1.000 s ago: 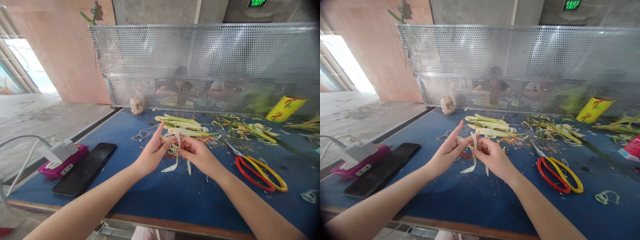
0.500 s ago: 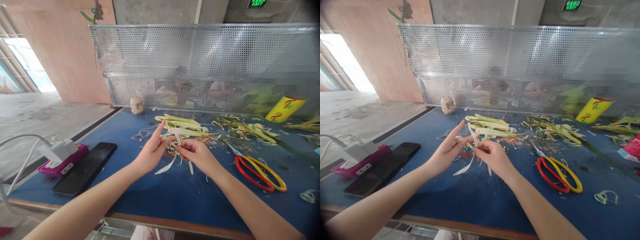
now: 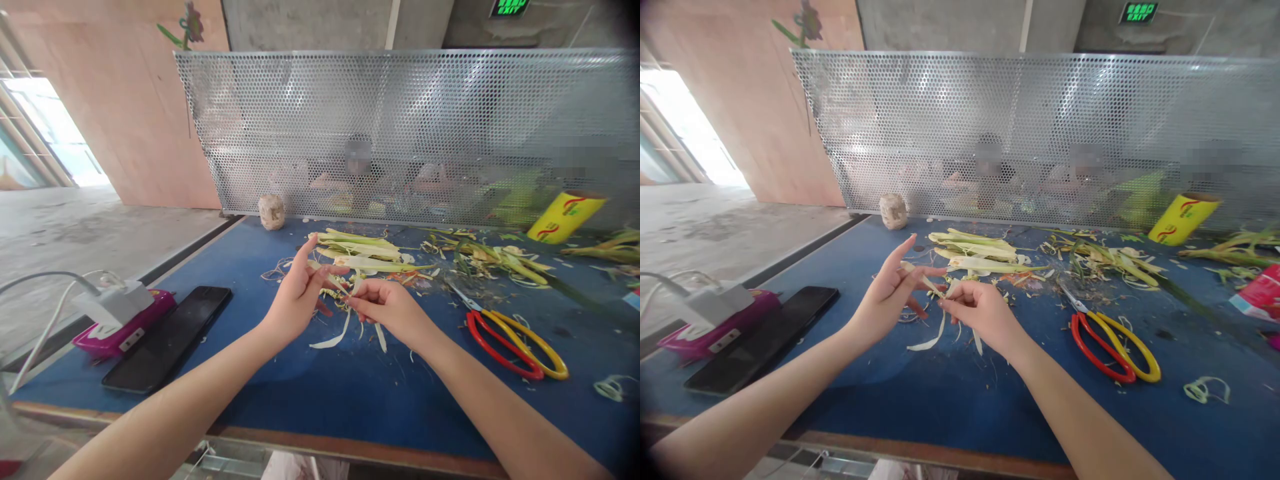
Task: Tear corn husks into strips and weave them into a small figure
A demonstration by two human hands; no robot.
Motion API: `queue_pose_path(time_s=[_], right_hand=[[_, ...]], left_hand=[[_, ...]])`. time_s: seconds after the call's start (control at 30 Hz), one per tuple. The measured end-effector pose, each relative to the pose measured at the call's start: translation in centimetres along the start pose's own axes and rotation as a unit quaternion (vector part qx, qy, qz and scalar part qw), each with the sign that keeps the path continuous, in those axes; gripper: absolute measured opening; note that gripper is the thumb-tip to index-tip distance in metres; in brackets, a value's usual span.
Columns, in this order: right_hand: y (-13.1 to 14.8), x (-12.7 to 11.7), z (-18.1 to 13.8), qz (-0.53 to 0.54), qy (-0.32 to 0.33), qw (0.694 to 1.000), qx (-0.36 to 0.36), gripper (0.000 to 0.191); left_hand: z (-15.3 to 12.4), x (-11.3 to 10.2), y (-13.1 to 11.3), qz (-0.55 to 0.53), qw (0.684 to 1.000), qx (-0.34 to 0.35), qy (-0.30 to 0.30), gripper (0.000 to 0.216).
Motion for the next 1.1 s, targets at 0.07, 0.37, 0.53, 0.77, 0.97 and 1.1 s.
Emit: queue_pose_path(time_s=[0.07,0.37,0.53,0.77,0.97,1.1], right_hand=[[0.1,-0.3,0.0,0.005,-0.016,1.0,-0.004,0.019],[0.1,-0.6,0.2,0.011,-0.016,0.999,-0.042,0.015],[0.1,-0.2,0.1,0.02,-0.001,0.999,-0.03,0.017],[0.1,-0.8,0.0,0.031,-0.014,0.999,-0.008,0.024],[0.5,-0.4,-0.2,0.076,0.005,0.996,-0.037,0.027],[0.7,-0.1,-0.4,0.057,0.01,0.997,-0.044,0.03]], left_hand=[[-0.1,0.2,0.0,-0.009,1.0,-0.004,0.009,0.073],[-0.8,1.6,1.8,-0.011,0.994,-0.077,0.081,0.111],[-0.8,1.7,1.9,-0.064,0.989,-0.082,0.102,0.114],[-1.4,2.2,1.2,-0.073,0.979,-0.077,0.174,0.116],[-1.3,1.9,1.1,-0.08,0.989,-0.056,0.109,0.103],[-0.9,1.8,1.3,-0.099,0.991,-0.048,0.079,0.094]])
Point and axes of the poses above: each hand's wrist, its own z-axis towards the middle knuckle, its own x-axis out of the palm, y = z × x, the point moved 5 cm from there along z, towards the middle knuckle, and after that the axes turned 2 degrees about z, right-handed, at the moved point
